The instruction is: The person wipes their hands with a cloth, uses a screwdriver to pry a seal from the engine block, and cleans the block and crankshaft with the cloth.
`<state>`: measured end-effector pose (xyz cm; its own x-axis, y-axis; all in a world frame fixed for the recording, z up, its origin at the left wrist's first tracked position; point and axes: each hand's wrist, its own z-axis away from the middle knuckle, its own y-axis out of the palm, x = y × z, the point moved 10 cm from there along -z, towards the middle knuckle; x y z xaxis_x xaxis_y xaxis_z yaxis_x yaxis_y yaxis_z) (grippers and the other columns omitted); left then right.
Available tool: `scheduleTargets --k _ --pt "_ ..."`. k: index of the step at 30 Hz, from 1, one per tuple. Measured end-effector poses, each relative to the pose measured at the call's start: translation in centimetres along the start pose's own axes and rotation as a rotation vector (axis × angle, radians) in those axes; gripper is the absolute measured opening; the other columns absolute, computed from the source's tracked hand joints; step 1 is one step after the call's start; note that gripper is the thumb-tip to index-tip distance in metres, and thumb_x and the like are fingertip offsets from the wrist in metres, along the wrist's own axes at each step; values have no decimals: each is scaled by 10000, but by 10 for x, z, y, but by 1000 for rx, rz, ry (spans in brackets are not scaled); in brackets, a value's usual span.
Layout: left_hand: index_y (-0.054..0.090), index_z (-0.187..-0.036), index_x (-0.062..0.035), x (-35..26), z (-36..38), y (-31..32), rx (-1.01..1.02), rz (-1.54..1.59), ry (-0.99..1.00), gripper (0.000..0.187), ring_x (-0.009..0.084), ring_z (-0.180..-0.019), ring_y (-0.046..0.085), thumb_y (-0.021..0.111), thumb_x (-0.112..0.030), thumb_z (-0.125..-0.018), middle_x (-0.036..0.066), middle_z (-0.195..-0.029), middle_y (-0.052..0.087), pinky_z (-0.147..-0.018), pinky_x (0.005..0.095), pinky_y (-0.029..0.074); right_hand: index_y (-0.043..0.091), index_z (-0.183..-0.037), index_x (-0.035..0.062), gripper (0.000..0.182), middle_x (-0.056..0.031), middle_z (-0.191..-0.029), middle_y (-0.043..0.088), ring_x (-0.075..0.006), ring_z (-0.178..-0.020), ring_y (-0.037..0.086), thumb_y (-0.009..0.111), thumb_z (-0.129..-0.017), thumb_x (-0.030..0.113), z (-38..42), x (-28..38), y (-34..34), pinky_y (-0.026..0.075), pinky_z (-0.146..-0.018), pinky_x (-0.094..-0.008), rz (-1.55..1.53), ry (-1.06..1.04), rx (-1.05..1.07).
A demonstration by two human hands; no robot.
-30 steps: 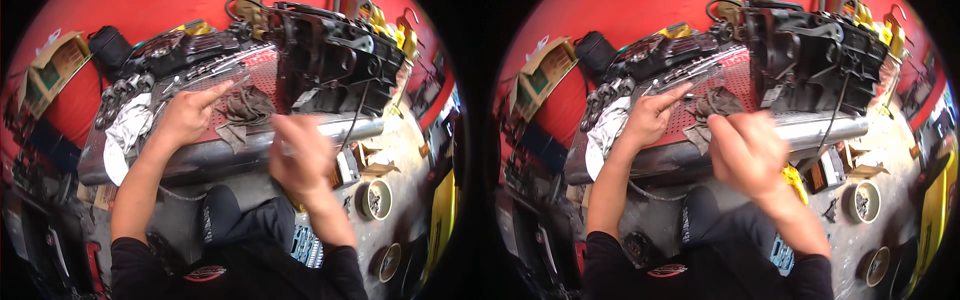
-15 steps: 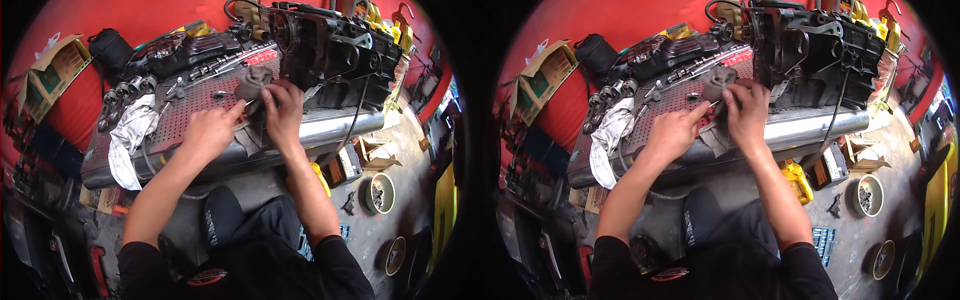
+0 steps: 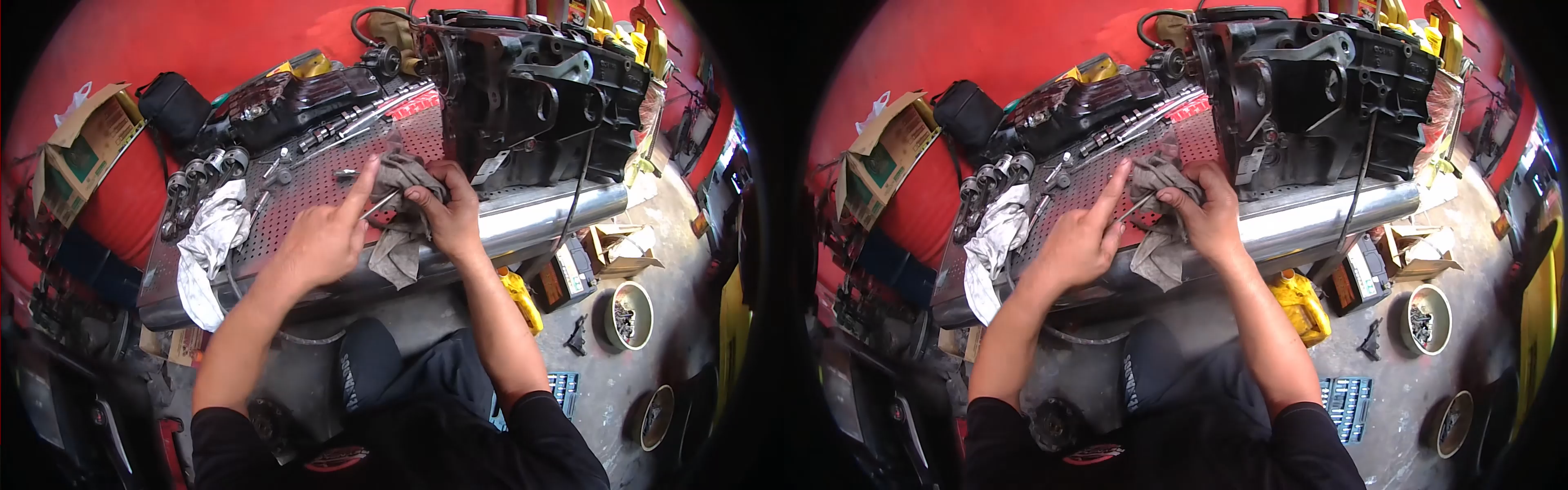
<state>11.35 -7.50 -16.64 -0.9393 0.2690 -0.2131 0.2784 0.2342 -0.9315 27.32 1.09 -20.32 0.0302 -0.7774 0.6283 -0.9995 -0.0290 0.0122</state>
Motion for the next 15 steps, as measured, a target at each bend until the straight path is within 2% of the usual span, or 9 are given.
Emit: scheduleTargets --k 1,2,5,6,9,10,13,14,15 --pt "104 -1606 -210 -1 -5 -5 59 11 4 882 477 -749 644 620 -111 -896 267 -829 671 -724 545 503 627 -965 -12 396 -107 -927 618 -226 -848 602 872 -749 211 -2 -2 2 494 -769 -326 -18 6 20" --pt "135 -1605 -195 -4 -9 -10 142 20 -7 848 461 -823 663 618 -118 -913 255 -929 695 -776 521 512 628 -965 -11 390 -103 -928 619 -216 -848 599 874 -746 199 -4 -4 2 492 -767 -323 -33 11 36" --pt "152 -1606 -191 -12 -23 -13 141 143 215 815 424 -905 679 611 -125 -936 230 -1026 705 -829 475 511 633 -957 -8 367 -90 -909 623 -196 -837 599 870 -750 183 -9 1 -3 492 -759 -313 -67 0 77" --pt "222 -1584 -191 -8 -28 -9 218 220 130 743 451 -1056 635 611 -187 -951 285 -1111 664 -898 485 492 637 -954 -7 361 -85 -900 628 -193 -829 602 869 -754 184 -12 4 -5 493 -754 -310 -68 -23 82" --pt "366 -1532 -153 -5 -41 3 365 345 77 613 440 -1051 639 596 -159 -964 262 -1147 666 -909 462 495 649 -956 -6 337 -90 -852 654 -191 -773 611 853 -784 199 -10 -3 -5 499 -731 -315 -115 73 95" --pt "505 -1446 -167 -4 -43 0 252 389 140 503 418 -901 660 598 -130 -953 233 -975 691 -825 477 512 652 -958 -6 330 -95 -833 665 -191 -750 614 846 -797 206 -8 -8 -5 502 -721 -319 -139 131 93" --pt "557 -1401 -219 -2 -41 -14 154 26 146 481 403 -752 648 606 -116 -934 205 -798 669 -726 505 512 659 -976 -7 307 -148 -826 705 -228 -743 676 813 -845 224 -1 -30 -10 518 -703 -349 -15 304 -14" --pt "568 -1384 -264 -11 -40 -24 48 -69 233 497 401 -664 624 621 -104 -916 190 -710 640 -658 523 493 655 -998 -12 274 -210 -866 710 -322 -821 724 758 -898 221 0 -18 -14 530 -709 -389 51 220 -64" --pt "577 -1376 -250 -13 -39 -25 56 -78 226 484 396 -681 636 625 -108 -915 191 -736 652 -666 510 501 648 -1006 -11 257 -196 -864 712 -287 -815 713 739 -916 211 0 -16 -15 526 -713 -371 95 242 -89"
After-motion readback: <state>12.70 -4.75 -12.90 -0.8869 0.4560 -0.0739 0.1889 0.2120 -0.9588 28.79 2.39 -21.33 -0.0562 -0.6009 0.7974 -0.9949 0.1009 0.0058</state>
